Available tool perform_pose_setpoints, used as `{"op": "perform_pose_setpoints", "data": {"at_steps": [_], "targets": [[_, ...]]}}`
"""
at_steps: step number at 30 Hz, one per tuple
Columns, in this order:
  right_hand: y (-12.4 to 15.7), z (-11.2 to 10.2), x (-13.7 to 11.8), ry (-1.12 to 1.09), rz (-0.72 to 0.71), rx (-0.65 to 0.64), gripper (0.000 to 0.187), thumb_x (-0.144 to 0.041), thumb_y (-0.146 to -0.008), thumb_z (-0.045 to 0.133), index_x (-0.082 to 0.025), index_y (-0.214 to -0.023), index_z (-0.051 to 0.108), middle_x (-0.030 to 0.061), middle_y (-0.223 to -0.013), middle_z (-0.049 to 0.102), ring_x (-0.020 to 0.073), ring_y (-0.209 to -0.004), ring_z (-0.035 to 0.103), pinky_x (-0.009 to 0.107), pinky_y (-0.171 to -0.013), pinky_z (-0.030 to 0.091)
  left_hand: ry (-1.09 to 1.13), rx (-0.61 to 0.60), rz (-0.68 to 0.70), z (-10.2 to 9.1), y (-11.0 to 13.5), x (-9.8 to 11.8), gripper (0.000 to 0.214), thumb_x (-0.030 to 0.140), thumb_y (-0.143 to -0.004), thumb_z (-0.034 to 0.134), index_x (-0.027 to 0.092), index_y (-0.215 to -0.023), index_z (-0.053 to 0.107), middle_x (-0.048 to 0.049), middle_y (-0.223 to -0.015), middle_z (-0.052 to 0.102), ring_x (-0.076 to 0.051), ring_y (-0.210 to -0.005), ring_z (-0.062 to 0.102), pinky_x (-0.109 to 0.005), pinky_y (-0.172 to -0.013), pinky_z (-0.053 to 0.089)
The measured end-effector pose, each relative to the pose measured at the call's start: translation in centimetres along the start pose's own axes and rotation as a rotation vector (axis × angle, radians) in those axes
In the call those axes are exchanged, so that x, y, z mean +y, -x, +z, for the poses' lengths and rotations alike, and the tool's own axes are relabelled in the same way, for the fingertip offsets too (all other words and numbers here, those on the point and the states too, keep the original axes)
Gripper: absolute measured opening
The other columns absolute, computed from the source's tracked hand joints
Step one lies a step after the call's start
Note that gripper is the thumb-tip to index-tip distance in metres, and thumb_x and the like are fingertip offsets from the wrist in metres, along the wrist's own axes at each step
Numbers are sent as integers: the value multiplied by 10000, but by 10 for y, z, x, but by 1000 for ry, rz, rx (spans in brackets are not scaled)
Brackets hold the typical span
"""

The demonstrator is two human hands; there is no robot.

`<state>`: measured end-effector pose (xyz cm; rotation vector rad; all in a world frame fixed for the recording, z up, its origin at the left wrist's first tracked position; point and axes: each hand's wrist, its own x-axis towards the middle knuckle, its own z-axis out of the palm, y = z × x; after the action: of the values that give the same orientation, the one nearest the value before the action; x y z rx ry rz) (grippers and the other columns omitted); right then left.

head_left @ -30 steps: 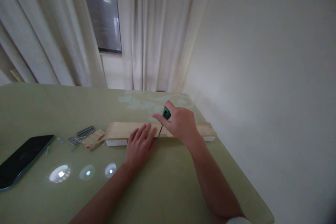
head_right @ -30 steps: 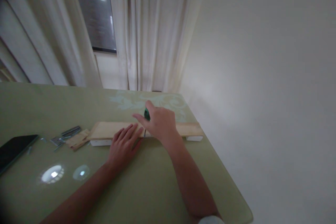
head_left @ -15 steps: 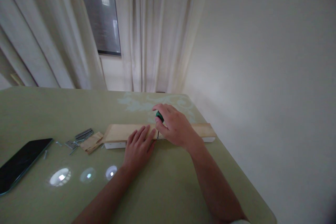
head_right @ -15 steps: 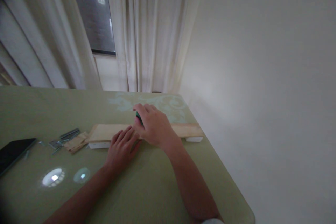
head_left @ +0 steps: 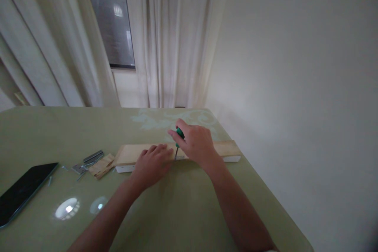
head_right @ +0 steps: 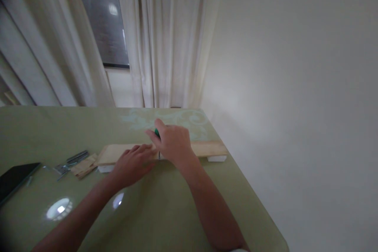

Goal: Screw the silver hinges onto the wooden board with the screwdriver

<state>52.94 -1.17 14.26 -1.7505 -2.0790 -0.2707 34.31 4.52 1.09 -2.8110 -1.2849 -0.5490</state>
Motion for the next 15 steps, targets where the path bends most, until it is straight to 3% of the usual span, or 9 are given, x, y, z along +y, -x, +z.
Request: {"op": "perform_pose_setpoints", "data": {"at_steps": [4, 10, 15], "targets": [[0, 1, -1, -124, -192, 31, 274, -327, -1016, 581, -241, -1272, 629, 61, -1099, 791, 231, -998, 709, 314, -815, 449, 37, -112, 14, -16, -23, -8, 198, 290, -981, 629, 296, -1066, 808, -110, -1222, 770, -324, -1085, 736, -461, -931, 570], [-5, 8, 7, -20, 6, 74, 317, -513, -1088, 505, -240, -1061, 663, 46, -882, 774, 232, -791, 694, 333, -709, 403, 22, -144, 57, -19, -44, -5, 252, 213, -1005, 558, 227, -924, 796, -131, -1090, 773, -327, -1077, 732, -470, -955, 554], [-5, 9, 13, -101, -115, 93, 242, -291, -1092, 493, -191, -1288, 593, 114, -1200, 755, 258, -1091, 679, 358, -913, 470, 294, -165, 199, -9, -50, -15, 231, 161, -951, 615, 266, -951, 820, -71, -1127, 778, -255, -1061, 720, -376, -988, 537]]}}
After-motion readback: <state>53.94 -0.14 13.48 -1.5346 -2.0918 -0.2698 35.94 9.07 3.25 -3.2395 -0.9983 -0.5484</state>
